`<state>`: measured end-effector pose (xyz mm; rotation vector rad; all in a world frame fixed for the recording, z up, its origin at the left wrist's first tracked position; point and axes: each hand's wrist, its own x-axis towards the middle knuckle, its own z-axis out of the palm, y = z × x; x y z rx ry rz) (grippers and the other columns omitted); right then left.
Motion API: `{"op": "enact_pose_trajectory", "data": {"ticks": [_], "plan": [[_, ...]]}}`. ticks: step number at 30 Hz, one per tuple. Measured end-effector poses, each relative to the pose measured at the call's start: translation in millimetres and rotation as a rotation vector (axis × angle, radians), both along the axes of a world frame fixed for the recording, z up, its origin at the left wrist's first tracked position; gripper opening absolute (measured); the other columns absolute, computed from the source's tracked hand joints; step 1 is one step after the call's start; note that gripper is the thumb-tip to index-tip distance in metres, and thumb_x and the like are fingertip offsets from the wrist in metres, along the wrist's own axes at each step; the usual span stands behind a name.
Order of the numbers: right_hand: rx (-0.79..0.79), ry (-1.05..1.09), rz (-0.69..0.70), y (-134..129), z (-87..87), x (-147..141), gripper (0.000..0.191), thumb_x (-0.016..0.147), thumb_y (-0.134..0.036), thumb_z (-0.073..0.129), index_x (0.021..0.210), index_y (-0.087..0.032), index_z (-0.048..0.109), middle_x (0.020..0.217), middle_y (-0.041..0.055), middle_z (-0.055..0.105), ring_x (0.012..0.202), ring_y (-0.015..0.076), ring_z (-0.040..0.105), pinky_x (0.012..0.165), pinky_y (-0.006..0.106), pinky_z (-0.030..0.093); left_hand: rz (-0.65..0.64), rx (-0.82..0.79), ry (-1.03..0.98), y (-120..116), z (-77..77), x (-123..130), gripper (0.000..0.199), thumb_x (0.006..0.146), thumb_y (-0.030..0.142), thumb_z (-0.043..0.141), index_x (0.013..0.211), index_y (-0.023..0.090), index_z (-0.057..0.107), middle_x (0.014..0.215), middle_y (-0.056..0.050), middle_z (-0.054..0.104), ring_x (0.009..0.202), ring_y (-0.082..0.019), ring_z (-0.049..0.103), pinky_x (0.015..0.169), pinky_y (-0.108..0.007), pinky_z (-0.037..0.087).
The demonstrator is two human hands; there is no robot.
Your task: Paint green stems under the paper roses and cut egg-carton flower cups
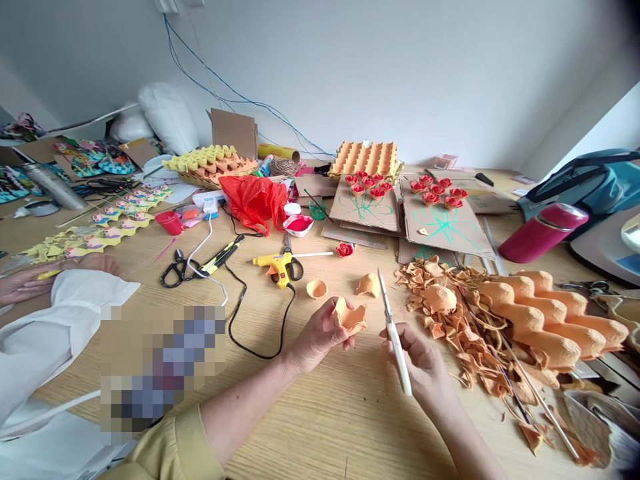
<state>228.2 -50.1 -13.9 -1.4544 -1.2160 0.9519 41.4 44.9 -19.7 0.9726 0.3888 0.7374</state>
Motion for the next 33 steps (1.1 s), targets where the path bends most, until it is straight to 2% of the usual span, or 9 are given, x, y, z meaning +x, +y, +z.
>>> {"op": "enact_pose_trajectory", "data": {"ticks": [3, 6, 10, 15, 19, 23, 26, 30, 33], "plan": [[-0.019, 0.193, -0.057, 3, -2.1, 3, 0.037, 0.079, -0.054, 0.072, 0.093, -0.020, 0.066, 0.072, -0.0001, 0.057, 0.064, 0.0147, 0.048, 0.057, 0.026, 0.039, -0.056, 0.036, 0.027, -2, 0.3, 0, 0.063, 0.070, 0.046, 0.086, 0.119, 0.020, 0.058, 0.097, -0.004, 0.063, 0.070, -0.010, 0.056, 0.064, -0.024, 0.041], [0.026, 0.319, -0.088, 4, -0.3, 4, 0.043, 0.075, -0.053, 0.078, 0.104, -0.022, 0.069, 0.079, 0.0018, 0.063, 0.069, 0.0161, 0.052, 0.061, 0.027, 0.042, -0.100, 0.018, 0.059, -3, -1.6, -2, 0.064, 0.076, 0.039, 0.082, 0.131, 0.022, 0.056, 0.114, -0.008, 0.062, 0.085, -0.014, 0.058, 0.069, -0.026, 0.044], [0.040, 0.379, -0.097, 4, 0.6, 5, 0.048, 0.074, -0.049, 0.081, 0.114, -0.025, 0.068, 0.085, 0.0027, 0.066, 0.075, 0.0172, 0.054, 0.064, 0.028, 0.044, -0.159, -0.145, -0.016, -5, -5.0, -3, 0.049, 0.078, 0.029, 0.079, 0.123, 0.025, 0.061, 0.112, -0.007, 0.065, 0.093, -0.020, 0.065, 0.069, -0.026, 0.045], [0.044, 0.334, -0.086, 5, 2.3, 3, 0.051, 0.070, -0.052, 0.083, 0.111, -0.023, 0.069, 0.085, 0.0038, 0.068, 0.071, 0.0165, 0.056, 0.060, 0.027, 0.046, -0.246, -0.280, -0.079, -4, -2.9, 0, 0.039, 0.082, 0.038, 0.075, 0.112, 0.015, 0.067, 0.099, -0.012, 0.071, 0.082, -0.019, 0.067, 0.061, -0.024, 0.041], [0.033, 0.235, -0.065, 5, 10.0, -2, 0.051, 0.074, -0.059, 0.076, 0.108, -0.022, 0.069, 0.082, 0.0042, 0.068, 0.070, 0.0177, 0.059, 0.061, 0.029, 0.049, -0.304, -0.296, -0.067, -2, -4.7, 4, 0.043, 0.086, 0.047, 0.070, 0.113, 0.015, 0.065, 0.095, -0.012, 0.071, 0.067, -0.015, 0.063, 0.056, -0.024, 0.041], [0.010, 0.194, -0.075, 5, 12.1, -3, 0.052, 0.075, -0.063, 0.073, 0.105, -0.020, 0.069, 0.078, 0.0033, 0.066, 0.065, 0.0168, 0.058, 0.059, 0.029, 0.049, -0.347, -0.259, -0.036, -3, -7.9, 4, 0.039, 0.090, 0.050, 0.062, 0.107, 0.014, 0.062, 0.089, -0.011, 0.070, 0.061, -0.015, 0.063, 0.056, -0.025, 0.044], [0.002, 0.203, -0.067, 4, 8.4, -2, 0.052, 0.072, -0.060, 0.077, 0.104, -0.020, 0.068, 0.076, 0.0021, 0.064, 0.065, 0.0166, 0.058, 0.058, 0.029, 0.049, -0.279, -0.181, -0.021, -6, -6.8, 4, 0.037, 0.091, 0.047, 0.064, 0.111, 0.017, 0.060, 0.095, -0.008, 0.067, 0.071, -0.017, 0.066, 0.060, -0.026, 0.048], [0.009, 0.106, -0.079, 2, 3.3, -2, 0.046, 0.077, -0.051, 0.074, 0.110, -0.020, 0.063, 0.083, 0.0024, 0.063, 0.075, 0.0186, 0.059, 0.063, 0.029, 0.050, -0.199, -0.064, 0.026, -9, -6.8, 5, 0.036, 0.090, 0.045, 0.066, 0.115, 0.020, 0.058, 0.104, -0.006, 0.061, 0.080, -0.017, 0.065, 0.063, -0.027, 0.051], [0.046, -0.019, -0.132, 0, 2.8, -3, 0.037, 0.081, -0.041, 0.070, 0.110, -0.020, 0.061, 0.087, 0.0027, 0.064, 0.079, 0.0188, 0.058, 0.069, 0.031, 0.050, -0.165, 0.016, 0.061, -9, -10.3, 5, 0.046, 0.088, 0.052, 0.066, 0.120, 0.020, 0.058, 0.107, -0.007, 0.059, 0.082, -0.016, 0.062, 0.066, -0.027, 0.052]]}}
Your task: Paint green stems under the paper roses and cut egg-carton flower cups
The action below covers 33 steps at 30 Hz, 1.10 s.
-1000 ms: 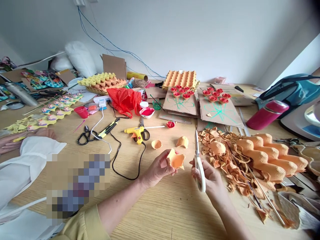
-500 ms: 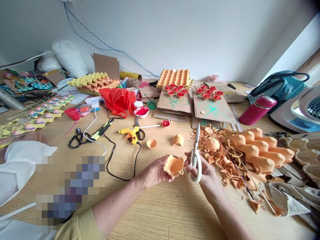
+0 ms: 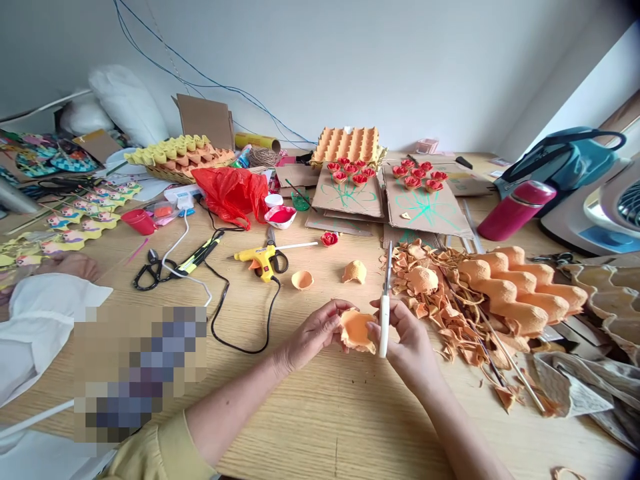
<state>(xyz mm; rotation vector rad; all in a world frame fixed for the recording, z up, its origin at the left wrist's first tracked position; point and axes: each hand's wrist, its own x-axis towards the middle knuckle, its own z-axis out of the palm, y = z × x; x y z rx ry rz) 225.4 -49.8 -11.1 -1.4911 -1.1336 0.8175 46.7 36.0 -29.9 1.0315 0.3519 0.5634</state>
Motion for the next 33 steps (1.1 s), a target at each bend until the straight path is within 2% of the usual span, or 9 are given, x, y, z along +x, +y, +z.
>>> {"op": "enact_pose_trajectory", "data": {"ticks": [2, 4, 8, 12, 16, 23, 28, 33], "plan": [[0.032, -0.089, -0.028, -1, 0.9, -1, 0.030, 0.083, -0.036, 0.067, 0.108, -0.020, 0.060, 0.088, 0.0024, 0.064, 0.079, 0.0184, 0.059, 0.072, 0.031, 0.050, 0.000, 0.057, 0.002, -1, -2.1, 1, 0.059, 0.079, 0.054, 0.075, 0.124, 0.020, 0.057, 0.112, -0.008, 0.057, 0.086, -0.016, 0.061, 0.070, -0.028, 0.053], [0.058, -0.173, -0.039, -1, 2.3, -2, 0.025, 0.085, -0.033, 0.063, 0.108, -0.020, 0.060, 0.086, 0.0014, 0.064, 0.077, 0.0179, 0.059, 0.072, 0.031, 0.049, 0.023, 0.116, 0.006, -2, -2.9, 2, 0.065, 0.071, 0.046, 0.085, 0.125, 0.021, 0.057, 0.118, -0.008, 0.055, 0.096, -0.018, 0.060, 0.080, -0.029, 0.053], [0.087, -0.277, -0.022, -1, 4.3, -3, 0.024, 0.085, -0.029, 0.062, 0.108, -0.021, 0.060, 0.085, 0.0006, 0.063, 0.077, 0.0174, 0.058, 0.071, 0.030, 0.048, 0.104, 0.199, 0.036, -4, -3.6, 4, 0.059, 0.072, 0.033, 0.086, 0.122, 0.022, 0.058, 0.122, -0.008, 0.056, 0.108, -0.021, 0.058, 0.095, -0.034, 0.049], [0.094, -0.291, -0.029, -1, 4.4, -3, 0.022, 0.086, -0.031, 0.061, 0.106, -0.021, 0.060, 0.085, 0.0008, 0.063, 0.076, 0.0174, 0.058, 0.070, 0.030, 0.047, 0.126, 0.215, 0.038, -2, -7.0, 5, 0.060, 0.070, 0.030, 0.087, 0.121, 0.022, 0.058, 0.124, -0.009, 0.058, 0.110, -0.022, 0.059, 0.095, -0.035, 0.049], [0.067, -0.234, -0.016, -1, 3.2, -2, 0.026, 0.087, -0.036, 0.063, 0.108, -0.021, 0.060, 0.088, 0.0022, 0.064, 0.079, 0.0182, 0.058, 0.068, 0.030, 0.047, 0.152, 0.178, 0.035, 0, -8.9, 5, 0.057, 0.066, 0.030, 0.090, 0.114, 0.020, 0.060, 0.116, -0.008, 0.062, 0.105, -0.021, 0.060, 0.092, -0.034, 0.049], [0.072, -0.203, -0.012, -2, 7.2, -3, 0.026, 0.087, -0.039, 0.064, 0.105, -0.022, 0.060, 0.085, 0.0017, 0.064, 0.077, 0.0188, 0.059, 0.068, 0.030, 0.048, 0.171, 0.137, 0.006, 1, 0.0, 2, 0.053, 0.067, 0.031, 0.089, 0.111, 0.019, 0.061, 0.109, -0.006, 0.063, 0.103, -0.020, 0.061, 0.090, -0.032, 0.049], [0.022, -0.247, 0.049, -3, 11.1, 3, 0.021, 0.086, -0.041, 0.062, 0.095, -0.022, 0.057, 0.083, 0.0008, 0.063, 0.078, 0.0187, 0.058, 0.068, 0.030, 0.046, 0.296, 0.174, 0.024, 6, 4.6, -1, 0.050, 0.070, 0.030, 0.087, 0.111, 0.020, 0.060, 0.110, -0.006, 0.064, 0.106, -0.022, 0.062, 0.091, -0.032, 0.050], [-0.020, -0.439, 0.148, -3, 11.0, 9, 0.016, 0.087, -0.038, 0.057, 0.083, -0.022, 0.053, 0.075, -0.0014, 0.057, 0.068, 0.0167, 0.051, 0.064, 0.029, 0.042, 0.452, 0.183, 0.061, 12, 3.8, -3, 0.054, 0.068, 0.033, 0.087, 0.114, 0.022, 0.059, 0.118, -0.006, 0.065, 0.117, -0.026, 0.060, 0.101, -0.036, 0.046]]}}
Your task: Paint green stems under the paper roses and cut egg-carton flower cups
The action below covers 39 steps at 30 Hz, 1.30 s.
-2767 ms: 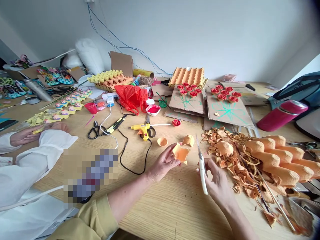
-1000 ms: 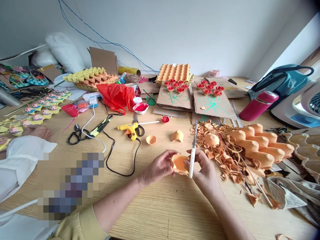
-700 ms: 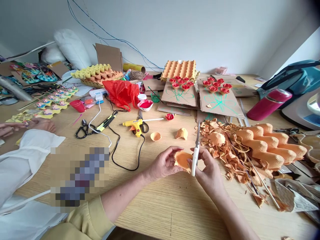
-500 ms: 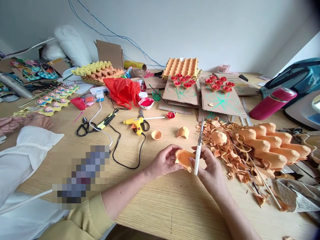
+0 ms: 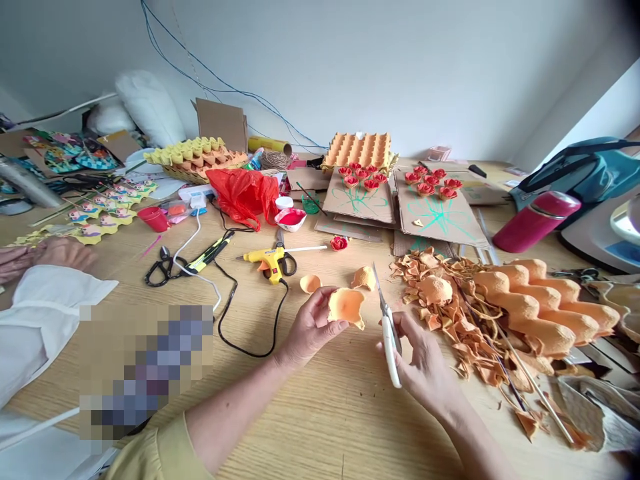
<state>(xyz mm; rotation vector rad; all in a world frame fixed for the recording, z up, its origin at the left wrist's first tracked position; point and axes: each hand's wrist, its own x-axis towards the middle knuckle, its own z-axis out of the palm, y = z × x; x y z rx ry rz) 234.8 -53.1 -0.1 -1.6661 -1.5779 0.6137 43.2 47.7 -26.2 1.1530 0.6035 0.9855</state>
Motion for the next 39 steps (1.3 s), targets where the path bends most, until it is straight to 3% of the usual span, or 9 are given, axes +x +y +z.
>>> {"op": "enact_pose_trajectory", "data": {"ticks": [8, 16, 23, 39], "plan": [[-0.066, -0.254, 0.196, 0, 3.5, -2, 0.009, 0.086, -0.027, 0.059, 0.088, -0.024, 0.051, 0.087, 0.0019, 0.065, 0.083, 0.0219, 0.061, 0.081, 0.036, 0.045, 0.078, 0.055, 0.005, 2, 5.5, -2, 0.052, 0.073, 0.033, 0.083, 0.117, 0.022, 0.058, 0.122, -0.006, 0.065, 0.122, -0.026, 0.059, 0.103, -0.034, 0.046], [-0.083, -0.288, 0.195, -1, 1.0, -5, 0.012, 0.087, -0.027, 0.058, 0.091, -0.023, 0.048, 0.092, 0.0034, 0.063, 0.086, 0.0230, 0.058, 0.083, 0.039, 0.044, 0.037, 0.086, 0.042, 2, 1.1, -6, 0.053, 0.073, 0.028, 0.083, 0.119, 0.023, 0.056, 0.122, -0.007, 0.066, 0.121, -0.026, 0.060, 0.104, -0.035, 0.048], [-0.045, -0.306, 0.162, -1, -2.2, -8, 0.014, 0.086, -0.029, 0.059, 0.093, -0.023, 0.048, 0.090, 0.0034, 0.061, 0.085, 0.0234, 0.056, 0.083, 0.040, 0.043, 0.000, 0.257, 0.149, -4, -3.7, -8, 0.050, 0.075, 0.021, 0.081, 0.120, 0.023, 0.057, 0.123, -0.008, 0.063, 0.123, -0.026, 0.058, 0.107, -0.037, 0.046], [0.090, -0.297, 0.188, -1, -7.1, -3, 0.022, 0.092, -0.026, 0.055, 0.078, -0.024, 0.037, 0.074, -0.0021, 0.051, 0.073, 0.0180, 0.050, 0.076, 0.034, 0.040, -0.018, 0.154, 0.053, -4, 0.8, -7, 0.053, 0.071, 0.024, 0.084, 0.118, 0.022, 0.058, 0.120, -0.008, 0.065, 0.118, -0.025, 0.062, 0.102, -0.034, 0.050]]}}
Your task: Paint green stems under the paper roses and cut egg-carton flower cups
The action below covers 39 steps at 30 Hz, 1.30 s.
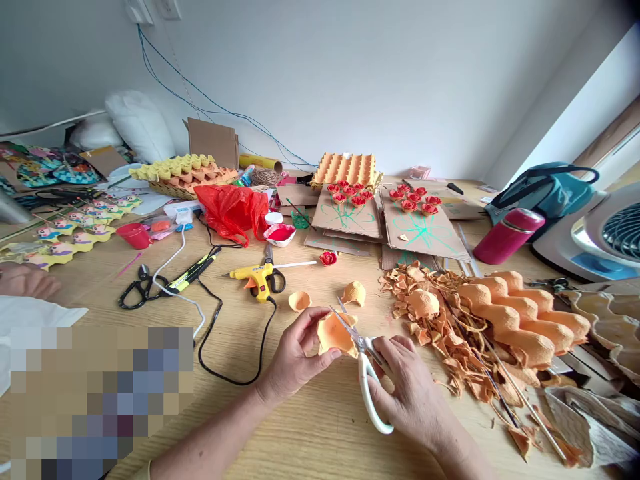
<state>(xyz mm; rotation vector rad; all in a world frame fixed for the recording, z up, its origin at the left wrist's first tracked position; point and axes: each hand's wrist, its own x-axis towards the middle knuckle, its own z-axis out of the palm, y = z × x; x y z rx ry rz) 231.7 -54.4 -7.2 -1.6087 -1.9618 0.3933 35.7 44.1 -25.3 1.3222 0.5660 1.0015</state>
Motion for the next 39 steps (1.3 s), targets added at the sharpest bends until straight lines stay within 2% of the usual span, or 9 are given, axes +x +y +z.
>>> {"op": "enact_pose_trajectory", "data": {"ticks": [9, 14, 21, 28, 34, 39], "plan": [[-0.052, 0.006, -0.025, 0.0, -2.9, 3.2, 0.026, 0.092, -0.025, 0.054, 0.073, -0.024, 0.036, 0.069, -0.0020, 0.051, 0.071, 0.0178, 0.049, 0.066, 0.030, 0.038, 0.013, 0.030, -0.080, 2.1, 8.6, 1.9, 0.044, 0.074, 0.025, 0.083, 0.112, 0.023, 0.060, 0.112, -0.005, 0.066, 0.110, -0.020, 0.064, 0.095, -0.026, 0.050], [-0.039, -0.018, -0.052, 0.0, -2.8, -0.3, 0.025, 0.092, -0.028, 0.054, 0.074, -0.024, 0.037, 0.069, -0.0016, 0.051, 0.070, 0.0184, 0.052, 0.065, 0.030, 0.038, -0.042, 0.051, -0.096, 4.0, 7.6, 1.4, 0.038, 0.078, 0.022, 0.080, 0.111, 0.024, 0.061, 0.108, -0.003, 0.066, 0.106, -0.018, 0.064, 0.092, -0.025, 0.050], [0.031, -0.017, -0.065, 0.2, -0.4, -4.3, 0.020, 0.093, -0.033, 0.054, 0.080, -0.023, 0.042, 0.073, -0.0010, 0.056, 0.070, 0.0184, 0.053, 0.076, 0.036, 0.041, -0.119, 0.122, -0.085, 2.0, 5.3, 3.3, 0.042, 0.075, 0.017, 0.081, 0.112, 0.025, 0.064, 0.104, -0.002, 0.063, 0.105, -0.016, 0.061, 0.094, -0.025, 0.048], [0.015, 0.004, -0.060, 1.2, -3.0, -2.3, 0.024, 0.092, -0.027, 0.053, 0.074, -0.023, 0.037, 0.067, -0.0035, 0.051, 0.065, 0.0157, 0.049, 0.073, 0.033, 0.039, -0.115, 0.033, -0.088, 2.3, 9.0, 2.8, 0.038, 0.075, 0.022, 0.082, 0.109, 0.022, 0.063, 0.104, -0.004, 0.065, 0.102, -0.018, 0.061, 0.091, -0.027, 0.049], [-0.036, -0.012, -0.090, 0.2, -1.5, -3.0, 0.029, 0.096, -0.033, 0.049, 0.072, -0.024, 0.036, 0.066, -0.0016, 0.051, 0.067, 0.0168, 0.050, 0.063, 0.029, 0.036, -0.107, -0.098, -0.063, 4.7, 3.7, -0.4, 0.039, 0.077, 0.033, 0.081, 0.111, 0.022, 0.066, 0.108, -0.006, 0.067, 0.103, -0.022, 0.061, 0.085, -0.029, 0.050], [-0.055, -0.027, -0.115, 0.3, -1.5, -3.1, 0.029, 0.096, -0.034, 0.049, 0.072, -0.024, 0.035, 0.064, -0.0016, 0.050, 0.066, 0.0170, 0.050, 0.061, 0.028, 0.035, -0.111, -0.200, -0.096, 4.6, 6.5, 0.1, 0.043, 0.076, 0.039, 0.082, 0.114, 0.024, 0.068, 0.103, -0.005, 0.067, 0.090, -0.018, 0.061, 0.077, -0.027, 0.051]]}}
